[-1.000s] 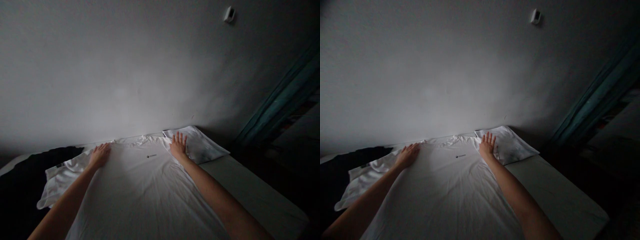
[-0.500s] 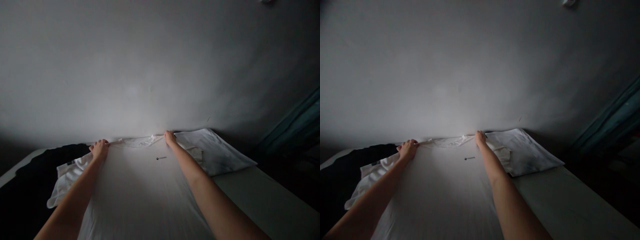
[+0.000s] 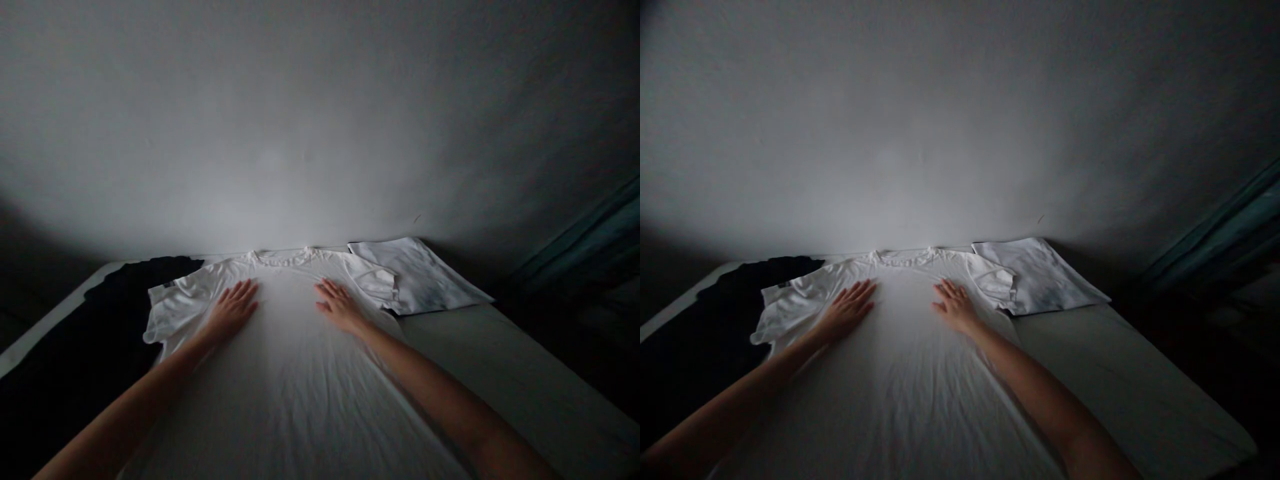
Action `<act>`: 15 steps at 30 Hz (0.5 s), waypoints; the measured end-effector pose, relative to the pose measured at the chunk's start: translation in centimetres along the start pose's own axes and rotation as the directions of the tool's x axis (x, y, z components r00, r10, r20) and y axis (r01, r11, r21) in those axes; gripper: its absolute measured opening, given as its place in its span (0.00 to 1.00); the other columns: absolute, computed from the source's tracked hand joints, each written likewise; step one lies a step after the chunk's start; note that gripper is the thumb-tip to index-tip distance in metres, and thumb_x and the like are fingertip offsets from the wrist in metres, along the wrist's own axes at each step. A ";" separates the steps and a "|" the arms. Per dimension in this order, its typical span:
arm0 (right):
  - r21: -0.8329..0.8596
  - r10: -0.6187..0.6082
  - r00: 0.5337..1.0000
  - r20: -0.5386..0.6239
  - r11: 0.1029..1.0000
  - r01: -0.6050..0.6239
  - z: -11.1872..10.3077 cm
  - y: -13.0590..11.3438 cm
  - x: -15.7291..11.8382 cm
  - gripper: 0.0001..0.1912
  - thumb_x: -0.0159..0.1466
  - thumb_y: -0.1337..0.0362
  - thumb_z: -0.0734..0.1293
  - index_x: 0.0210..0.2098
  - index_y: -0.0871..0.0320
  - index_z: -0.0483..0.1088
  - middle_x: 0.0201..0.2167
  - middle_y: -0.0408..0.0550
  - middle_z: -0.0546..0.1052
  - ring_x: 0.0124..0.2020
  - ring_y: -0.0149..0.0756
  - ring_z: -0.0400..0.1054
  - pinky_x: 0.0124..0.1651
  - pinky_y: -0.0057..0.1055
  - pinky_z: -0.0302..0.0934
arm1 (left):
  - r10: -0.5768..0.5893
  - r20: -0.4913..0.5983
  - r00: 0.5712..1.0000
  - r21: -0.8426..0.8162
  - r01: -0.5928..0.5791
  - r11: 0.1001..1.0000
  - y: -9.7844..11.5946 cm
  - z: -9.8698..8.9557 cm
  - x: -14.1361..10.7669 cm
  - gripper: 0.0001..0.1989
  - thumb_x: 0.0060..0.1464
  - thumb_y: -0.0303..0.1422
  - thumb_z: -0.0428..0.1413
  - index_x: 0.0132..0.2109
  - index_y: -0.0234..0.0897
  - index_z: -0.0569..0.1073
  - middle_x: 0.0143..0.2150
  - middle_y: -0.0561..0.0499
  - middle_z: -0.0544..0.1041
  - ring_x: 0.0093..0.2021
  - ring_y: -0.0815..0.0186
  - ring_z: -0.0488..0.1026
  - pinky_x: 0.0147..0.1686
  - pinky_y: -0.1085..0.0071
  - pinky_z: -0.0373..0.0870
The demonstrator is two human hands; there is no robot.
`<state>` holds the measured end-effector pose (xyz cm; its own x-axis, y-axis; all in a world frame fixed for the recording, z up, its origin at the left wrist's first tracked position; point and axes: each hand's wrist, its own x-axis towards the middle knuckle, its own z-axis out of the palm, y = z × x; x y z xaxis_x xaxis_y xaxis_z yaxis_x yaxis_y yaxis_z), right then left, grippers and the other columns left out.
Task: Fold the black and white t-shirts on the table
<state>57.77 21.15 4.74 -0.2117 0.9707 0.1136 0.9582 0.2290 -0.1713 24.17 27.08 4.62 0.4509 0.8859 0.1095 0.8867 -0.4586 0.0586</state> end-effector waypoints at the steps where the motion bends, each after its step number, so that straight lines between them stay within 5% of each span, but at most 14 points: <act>1: -0.039 0.105 0.994 -0.009 0.994 -0.106 -0.7 1.1 -1.0 0.28 0.72 0.54 0.56 0.69 0.56 0.57 0.72 0.54 0.53 0.72 0.46 0.45 0.70 0.47 0.41 | -0.041 0.014 0.999 0.018 0.041 0.999 -1.1 -0.5 -1.2 0.29 0.66 0.41 0.39 0.71 0.40 0.57 0.73 0.45 0.55 0.72 0.54 0.50 0.67 0.53 0.49; 3: -0.095 0.308 0.950 -0.046 0.946 -0.311 -1.8 1.4 -2.1 0.30 0.72 0.54 0.57 0.67 0.64 0.58 0.71 0.63 0.53 0.71 0.51 0.45 0.70 0.49 0.40 | -0.160 0.015 0.987 0.091 0.158 0.983 -1.7 -1.8 -2.9 0.28 0.66 0.37 0.40 0.69 0.34 0.60 0.72 0.40 0.57 0.71 0.50 0.52 0.67 0.52 0.49; 5: -0.083 0.369 0.928 -0.058 0.924 -0.373 -2.0 -1.4 -2.6 0.32 0.71 0.53 0.58 0.67 0.70 0.58 0.70 0.68 0.53 0.71 0.54 0.44 0.69 0.52 0.39 | -0.233 0.016 0.972 0.142 0.229 0.963 0.7 -2.7 -4.1 0.28 0.66 0.35 0.41 0.67 0.27 0.62 0.70 0.33 0.59 0.71 0.47 0.54 0.68 0.50 0.48; 7: -0.012 0.257 0.966 -0.029 0.966 -0.258 -1.3 -6.3 -3.4 0.32 0.72 0.52 0.57 0.67 0.69 0.57 0.71 0.65 0.52 0.72 0.52 0.44 0.70 0.51 0.38 | -0.192 0.036 0.981 0.109 0.187 0.976 5.3 -3.0 -5.3 0.28 0.66 0.35 0.41 0.68 0.27 0.61 0.71 0.34 0.58 0.71 0.48 0.53 0.68 0.50 0.48; 10: 0.082 0.034 0.999 -0.006 0.996 -0.033 -0.1 -12.0 -6.1 0.30 0.72 0.51 0.55 0.69 0.59 0.55 0.72 0.55 0.53 0.72 0.44 0.45 0.71 0.49 0.39 | -0.046 0.041 0.998 -0.017 0.046 0.999 10.7 -2.4 -8.3 0.27 0.67 0.37 0.40 0.71 0.41 0.56 0.73 0.46 0.53 0.72 0.54 0.50 0.67 0.51 0.50; 12: 0.070 0.004 1.000 -0.003 0.998 -0.004 -0.2 -11.7 -9.0 0.29 0.72 0.52 0.56 0.69 0.55 0.56 0.72 0.51 0.53 0.72 0.42 0.46 0.71 0.47 0.40 | -0.060 0.014 0.998 -0.039 0.060 0.997 10.5 -2.1 -11.6 0.27 0.67 0.39 0.40 0.71 0.46 0.55 0.74 0.49 0.53 0.73 0.54 0.48 0.68 0.49 0.49; 15: -0.049 0.200 0.980 -0.018 0.978 -0.200 -1.6 -5.9 -14.1 0.29 0.71 0.54 0.57 0.69 0.56 0.57 0.71 0.53 0.54 0.71 0.45 0.48 0.70 0.46 0.43 | -0.152 -0.038 0.988 0.008 0.153 0.988 5.2 -2.4 -17.6 0.28 0.67 0.41 0.41 0.71 0.46 0.56 0.73 0.48 0.54 0.73 0.53 0.48 0.67 0.49 0.50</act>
<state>55.39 5.94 5.74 -0.0124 0.9954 0.0951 0.9894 0.0260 -0.1425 20.59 8.99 5.42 0.3063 0.9420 0.1372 0.9460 -0.3173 0.0663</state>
